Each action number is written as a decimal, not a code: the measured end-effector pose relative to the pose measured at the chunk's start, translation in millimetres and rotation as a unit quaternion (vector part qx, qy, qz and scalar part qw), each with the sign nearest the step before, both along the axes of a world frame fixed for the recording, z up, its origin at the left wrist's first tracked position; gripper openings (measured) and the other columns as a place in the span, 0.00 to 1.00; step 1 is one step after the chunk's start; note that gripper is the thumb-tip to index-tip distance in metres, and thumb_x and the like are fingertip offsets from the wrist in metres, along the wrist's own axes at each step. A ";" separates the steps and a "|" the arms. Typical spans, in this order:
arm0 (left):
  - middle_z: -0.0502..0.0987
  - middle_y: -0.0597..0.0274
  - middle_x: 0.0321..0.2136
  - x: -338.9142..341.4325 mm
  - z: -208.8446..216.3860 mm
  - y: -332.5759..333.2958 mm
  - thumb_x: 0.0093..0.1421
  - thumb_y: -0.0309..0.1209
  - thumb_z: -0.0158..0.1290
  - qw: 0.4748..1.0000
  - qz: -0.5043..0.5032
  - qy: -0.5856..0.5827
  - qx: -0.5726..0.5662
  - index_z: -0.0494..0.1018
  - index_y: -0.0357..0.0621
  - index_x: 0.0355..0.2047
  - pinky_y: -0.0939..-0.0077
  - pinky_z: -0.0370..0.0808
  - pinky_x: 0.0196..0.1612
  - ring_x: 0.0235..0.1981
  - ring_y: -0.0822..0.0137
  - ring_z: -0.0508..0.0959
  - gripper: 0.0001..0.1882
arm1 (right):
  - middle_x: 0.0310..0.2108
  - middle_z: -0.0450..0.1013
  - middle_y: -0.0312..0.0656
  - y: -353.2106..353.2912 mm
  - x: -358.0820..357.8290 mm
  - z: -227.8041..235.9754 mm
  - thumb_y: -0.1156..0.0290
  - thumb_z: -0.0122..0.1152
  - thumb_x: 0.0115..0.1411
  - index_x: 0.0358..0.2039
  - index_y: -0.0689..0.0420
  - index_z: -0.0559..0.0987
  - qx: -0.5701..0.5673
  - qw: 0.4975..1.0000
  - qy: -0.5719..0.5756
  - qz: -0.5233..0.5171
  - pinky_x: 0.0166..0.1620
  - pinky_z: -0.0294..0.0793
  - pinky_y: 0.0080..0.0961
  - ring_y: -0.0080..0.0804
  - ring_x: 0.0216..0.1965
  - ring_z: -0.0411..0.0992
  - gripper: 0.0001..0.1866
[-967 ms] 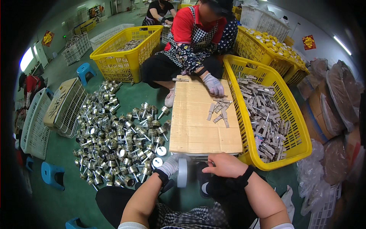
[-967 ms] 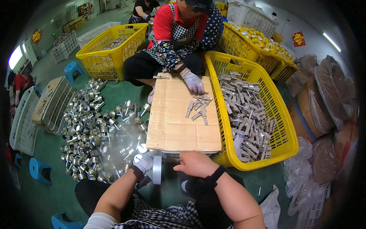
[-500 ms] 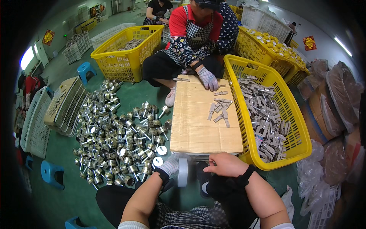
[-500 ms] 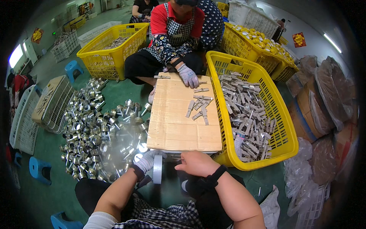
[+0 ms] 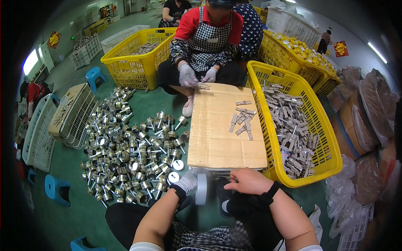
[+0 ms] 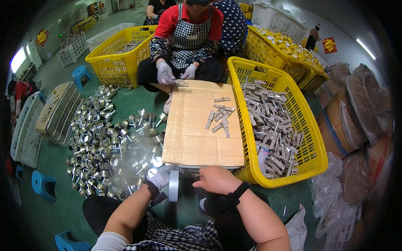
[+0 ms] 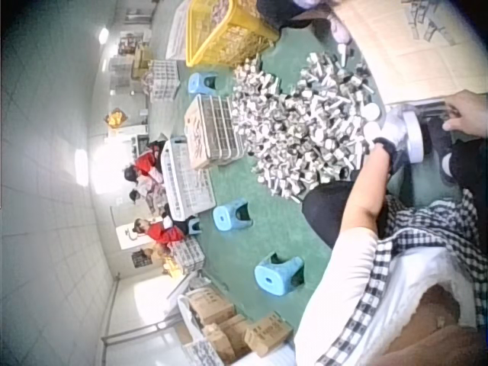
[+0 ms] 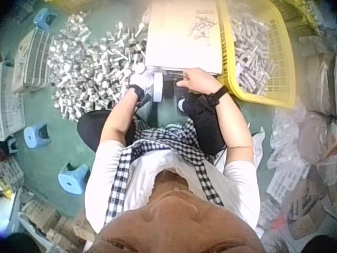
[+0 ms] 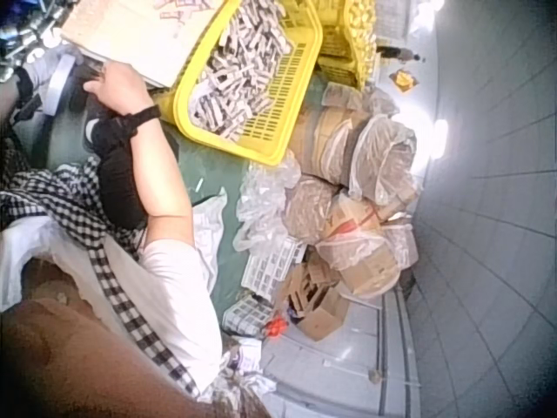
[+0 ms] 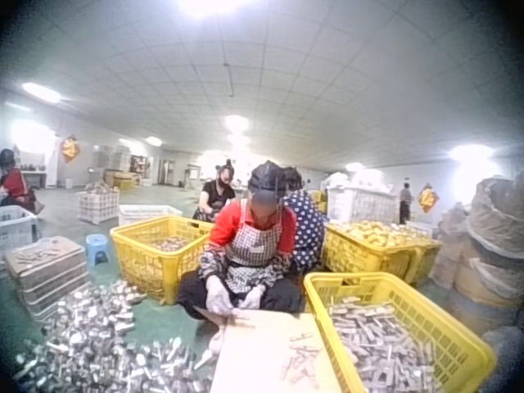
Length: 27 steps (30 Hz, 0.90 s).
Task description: Assembling metal door lock components and preparing them for packaging.
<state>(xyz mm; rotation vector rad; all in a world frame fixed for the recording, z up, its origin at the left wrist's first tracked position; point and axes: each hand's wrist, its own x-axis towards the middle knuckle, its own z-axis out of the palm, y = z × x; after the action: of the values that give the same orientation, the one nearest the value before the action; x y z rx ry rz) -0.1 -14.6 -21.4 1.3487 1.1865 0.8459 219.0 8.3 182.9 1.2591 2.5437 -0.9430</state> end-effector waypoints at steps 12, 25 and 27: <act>0.76 0.62 0.35 -0.6 -8.2 1.8 0.53 0.23 0.51 0.999 -0.002 -0.041 -0.007 0.74 0.42 0.35 0.81 0.70 0.44 0.37 0.73 0.74 0.09 | 0.26 0.72 0.50 -0.9 -0.5 0.6 0.54 0.59 0.51 0.26 0.61 0.73 -0.001 1.000 -0.007 0.004 0.35 0.69 0.36 0.47 0.31 0.71 0.19; 0.77 0.62 0.35 -0.2 -4.1 0.4 0.52 0.23 0.52 1.000 -0.001 -0.022 -0.004 0.74 0.42 0.36 0.79 0.70 0.44 0.37 0.72 0.75 0.09 | 0.27 0.73 0.49 -1.4 -0.9 0.3 0.54 0.59 0.50 0.27 0.60 0.74 -0.003 1.000 -0.015 0.001 0.36 0.69 0.36 0.47 0.32 0.71 0.19; 0.77 0.62 0.36 0.0 -2.5 -0.4 0.52 0.23 0.52 1.000 0.002 -0.018 -0.002 0.74 0.42 0.36 0.79 0.70 0.44 0.37 0.72 0.75 0.09 | 0.27 0.73 0.49 -1.3 -0.8 -0.2 0.54 0.60 0.50 0.27 0.60 0.74 -0.005 1.000 -0.018 0.000 0.36 0.69 0.36 0.47 0.33 0.71 0.19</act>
<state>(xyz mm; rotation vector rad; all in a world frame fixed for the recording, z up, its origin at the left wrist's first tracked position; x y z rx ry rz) 0.0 -15.0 -23.9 1.3225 1.1626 0.8681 218.2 7.1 182.8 1.2618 2.5089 -0.9243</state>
